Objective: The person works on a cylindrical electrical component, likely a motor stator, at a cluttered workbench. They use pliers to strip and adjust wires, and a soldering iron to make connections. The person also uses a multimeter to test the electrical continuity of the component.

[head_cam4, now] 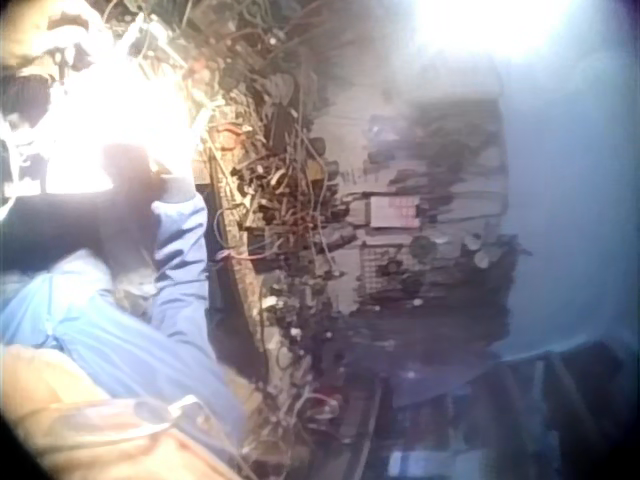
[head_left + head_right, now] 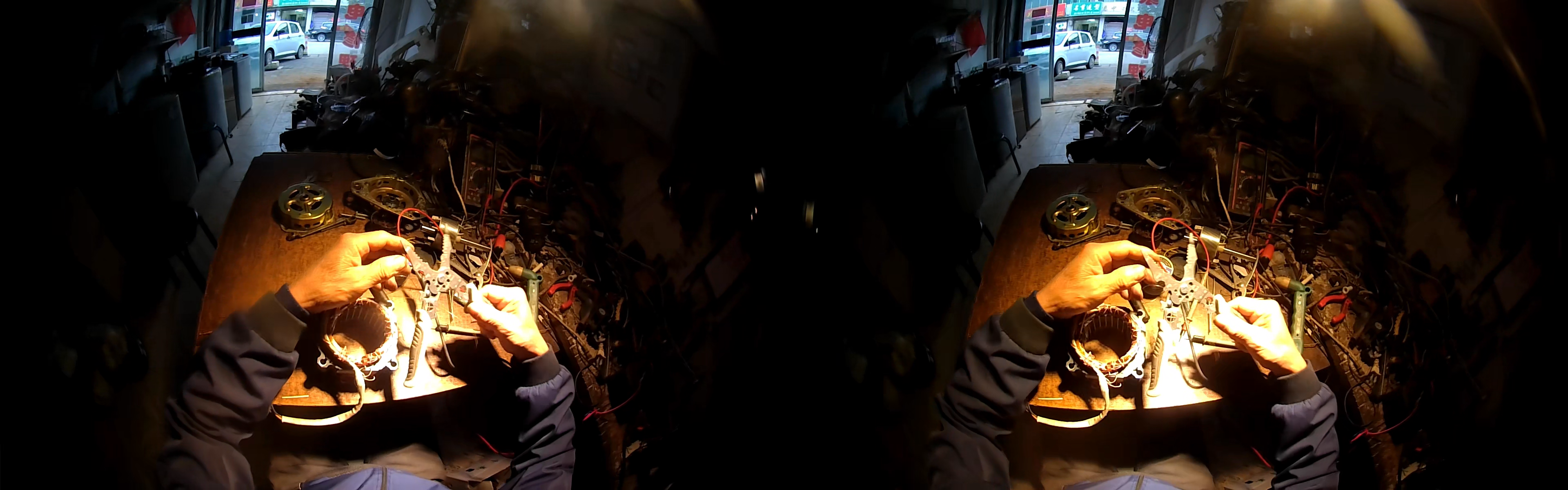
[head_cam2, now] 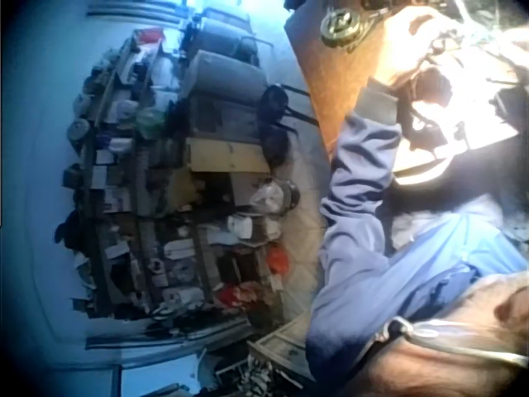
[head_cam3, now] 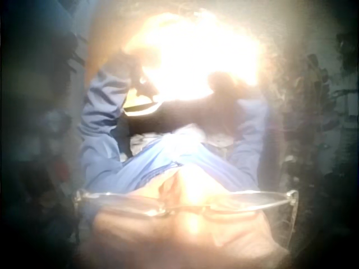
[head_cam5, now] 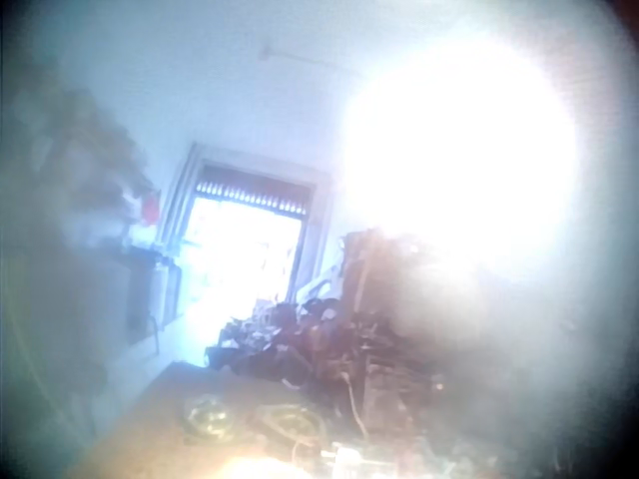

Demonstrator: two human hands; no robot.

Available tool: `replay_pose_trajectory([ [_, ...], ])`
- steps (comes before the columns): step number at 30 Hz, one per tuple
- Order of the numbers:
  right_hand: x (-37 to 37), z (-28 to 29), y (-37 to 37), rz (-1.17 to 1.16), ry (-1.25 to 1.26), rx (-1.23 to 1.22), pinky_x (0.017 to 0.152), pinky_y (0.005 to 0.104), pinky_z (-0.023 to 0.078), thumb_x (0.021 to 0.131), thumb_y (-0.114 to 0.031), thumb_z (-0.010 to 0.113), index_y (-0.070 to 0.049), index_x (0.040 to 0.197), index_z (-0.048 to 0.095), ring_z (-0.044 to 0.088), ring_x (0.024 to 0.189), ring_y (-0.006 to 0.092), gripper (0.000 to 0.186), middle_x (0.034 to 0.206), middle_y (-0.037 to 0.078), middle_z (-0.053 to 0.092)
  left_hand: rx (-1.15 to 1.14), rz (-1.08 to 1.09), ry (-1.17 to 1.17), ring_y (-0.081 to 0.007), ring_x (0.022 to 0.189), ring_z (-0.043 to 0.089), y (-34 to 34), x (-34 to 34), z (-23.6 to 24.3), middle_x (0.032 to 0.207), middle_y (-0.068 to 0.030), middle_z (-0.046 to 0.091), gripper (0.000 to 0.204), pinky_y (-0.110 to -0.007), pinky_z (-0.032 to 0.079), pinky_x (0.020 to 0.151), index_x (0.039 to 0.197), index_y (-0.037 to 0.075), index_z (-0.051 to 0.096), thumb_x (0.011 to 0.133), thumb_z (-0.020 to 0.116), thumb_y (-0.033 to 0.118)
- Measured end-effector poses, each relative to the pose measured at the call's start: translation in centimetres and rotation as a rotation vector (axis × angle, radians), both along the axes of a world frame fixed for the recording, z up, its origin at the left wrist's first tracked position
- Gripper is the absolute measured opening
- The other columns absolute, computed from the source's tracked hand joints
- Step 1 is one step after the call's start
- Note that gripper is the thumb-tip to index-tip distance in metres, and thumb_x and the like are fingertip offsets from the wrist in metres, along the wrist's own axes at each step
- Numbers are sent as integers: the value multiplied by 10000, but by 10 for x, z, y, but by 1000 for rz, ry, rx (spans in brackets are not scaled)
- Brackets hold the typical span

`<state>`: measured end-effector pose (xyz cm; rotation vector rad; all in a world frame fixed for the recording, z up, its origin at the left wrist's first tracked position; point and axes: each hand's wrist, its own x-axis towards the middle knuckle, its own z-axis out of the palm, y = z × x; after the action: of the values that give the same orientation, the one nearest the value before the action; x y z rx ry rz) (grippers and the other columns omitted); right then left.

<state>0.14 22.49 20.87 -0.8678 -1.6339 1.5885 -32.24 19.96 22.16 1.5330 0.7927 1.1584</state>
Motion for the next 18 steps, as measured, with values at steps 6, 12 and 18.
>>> replay_pose_trajectory([
  [6, -15, -14, 10, 40, -4, -32, 508, 214, 284, 1035, -212, 776, -40, 969, 753, 416, 571, -1, 186, 719, -87, 561, -69, 24, -57, -151, 846, 743, -8, -4, 6, 1098, -79, 712, 256, -290, 629, 787, 1300, -21, 690, 1117, 626, 147],
  [12, -15, -12, 6, 52, -21, 95, 714, 227, 502, 1013, -188, 797, 39, 1127, 761, 640, 806, 70, 256, 910, 3, 722, -133, 61, -115, -170, 845, 764, -7, 2, 3, 1057, -94, 740, 234, -306, 646, 753, 1252, -42, 709, 1116, 624, 128],
  [18, -34, 2, -21, -320, -498, 1200, 1008, 499, 559, 733, -393, 1001, 82, 1438, 586, 694, 1166, 433, 946, 1249, 246, 706, -125, 137, -157, -197, 859, 793, -11, 6, 4, 1030, -124, 777, 223, -315, 655, 746, 1193, -48, 722, 1109, 640, 142],
])
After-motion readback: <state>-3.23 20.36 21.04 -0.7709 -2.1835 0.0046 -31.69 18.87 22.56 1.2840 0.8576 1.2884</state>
